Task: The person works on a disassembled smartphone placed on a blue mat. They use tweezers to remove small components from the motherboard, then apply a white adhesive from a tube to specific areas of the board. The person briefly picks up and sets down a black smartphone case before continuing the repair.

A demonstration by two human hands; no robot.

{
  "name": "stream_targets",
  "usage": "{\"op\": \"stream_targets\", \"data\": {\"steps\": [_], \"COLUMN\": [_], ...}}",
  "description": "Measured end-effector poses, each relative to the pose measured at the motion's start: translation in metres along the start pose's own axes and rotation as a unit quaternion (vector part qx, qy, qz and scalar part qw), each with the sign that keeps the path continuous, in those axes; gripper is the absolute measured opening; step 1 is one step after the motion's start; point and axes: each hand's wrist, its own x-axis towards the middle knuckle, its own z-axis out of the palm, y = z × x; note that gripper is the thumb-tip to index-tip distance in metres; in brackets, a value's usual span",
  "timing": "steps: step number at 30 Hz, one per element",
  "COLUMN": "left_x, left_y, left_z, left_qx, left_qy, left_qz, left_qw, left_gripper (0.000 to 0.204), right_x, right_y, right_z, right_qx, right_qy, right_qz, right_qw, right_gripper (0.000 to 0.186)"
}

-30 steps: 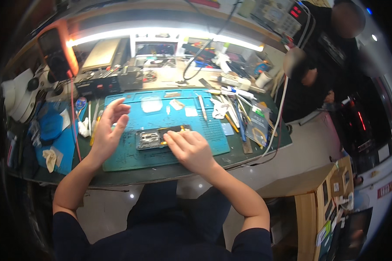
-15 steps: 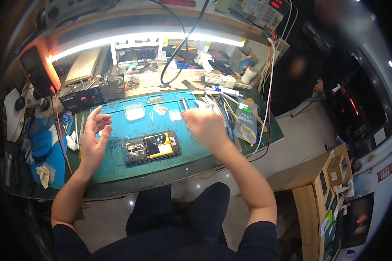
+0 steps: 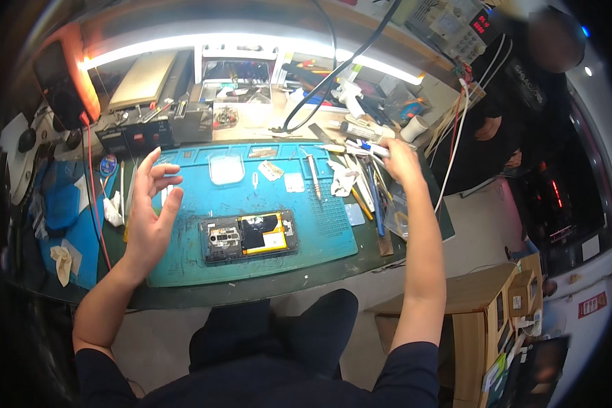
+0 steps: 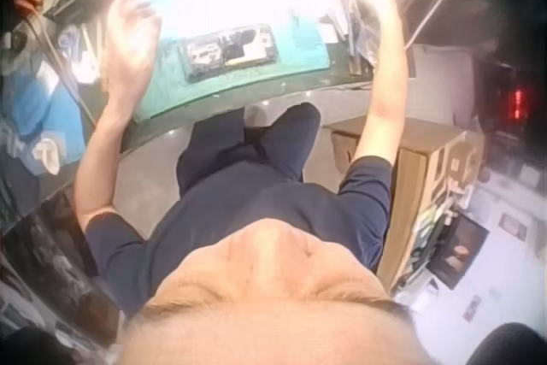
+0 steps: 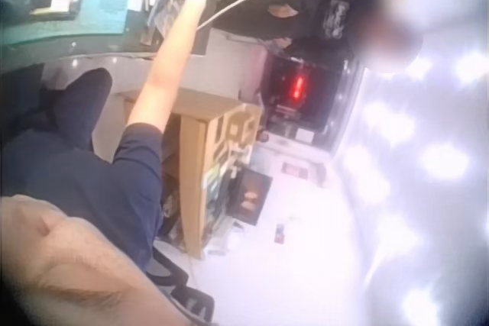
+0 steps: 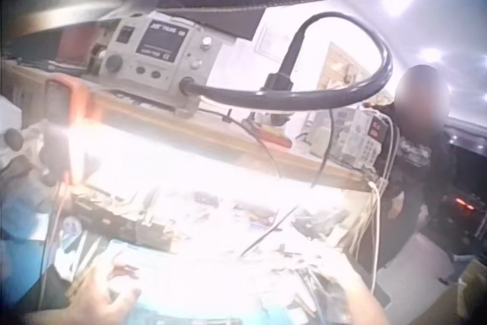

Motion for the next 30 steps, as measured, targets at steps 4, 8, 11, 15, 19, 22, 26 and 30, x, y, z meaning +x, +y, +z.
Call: {"op": "stream_targets", "data": {"steps": [4,8,11,15,19,22,26,30], "left_x": [-0.001,-0.004,-0.004,-0.008,-0.01,-0.013,-0.008,0.001], "left_y": [-0.003,-0.002,0.0,-0.002,0.006,0.008,-0.003,-0.006], "left_z": [0.004,0.007,0.011,0.011,0.013,0.018,0.007,0.004], "left_qx": [-0.004,-0.021,-0.036,-0.063,-0.067,-0.094,-0.033,0.004], "left_qy": [-0.009,-0.011,-0.028,-0.062,-0.115,-0.123,-0.056,0.025], "left_qz": [-0.011,-0.013,0.013,0.055,0.099,0.119,0.088,0.108], "left_qw": [1.0,1.0,0.999,0.995,0.986,0.981,0.994,0.994], "left_gripper": [0.064,0.063,0.057,0.044,0.043,0.045,0.027,0.015], "right_x": [-0.02,-0.052,-0.092,-0.135,-0.148,-0.145,-0.122,-0.101], "right_y": [-0.006,-0.028,-0.053,-0.127,-0.205,-0.255,-0.292,-0.31], "right_z": [-0.022,-0.054,-0.063,-0.07,-0.073,-0.069,-0.065,-0.05], "right_qx": [-0.155,-0.188,0.087,0.6,0.726,0.742,0.773,0.818], "right_qy": [0.144,0.266,0.293,0.104,-0.052,-0.127,-0.169,-0.224], "right_qz": [-0.118,-0.111,-0.014,-0.011,-0.078,-0.065,-0.099,-0.113], "right_qw": [0.97,0.939,0.952,0.793,0.681,0.655,0.603,0.517], "right_gripper": [0.032,0.036,0.028,0.027,0.037,0.047,0.04,0.037]}}
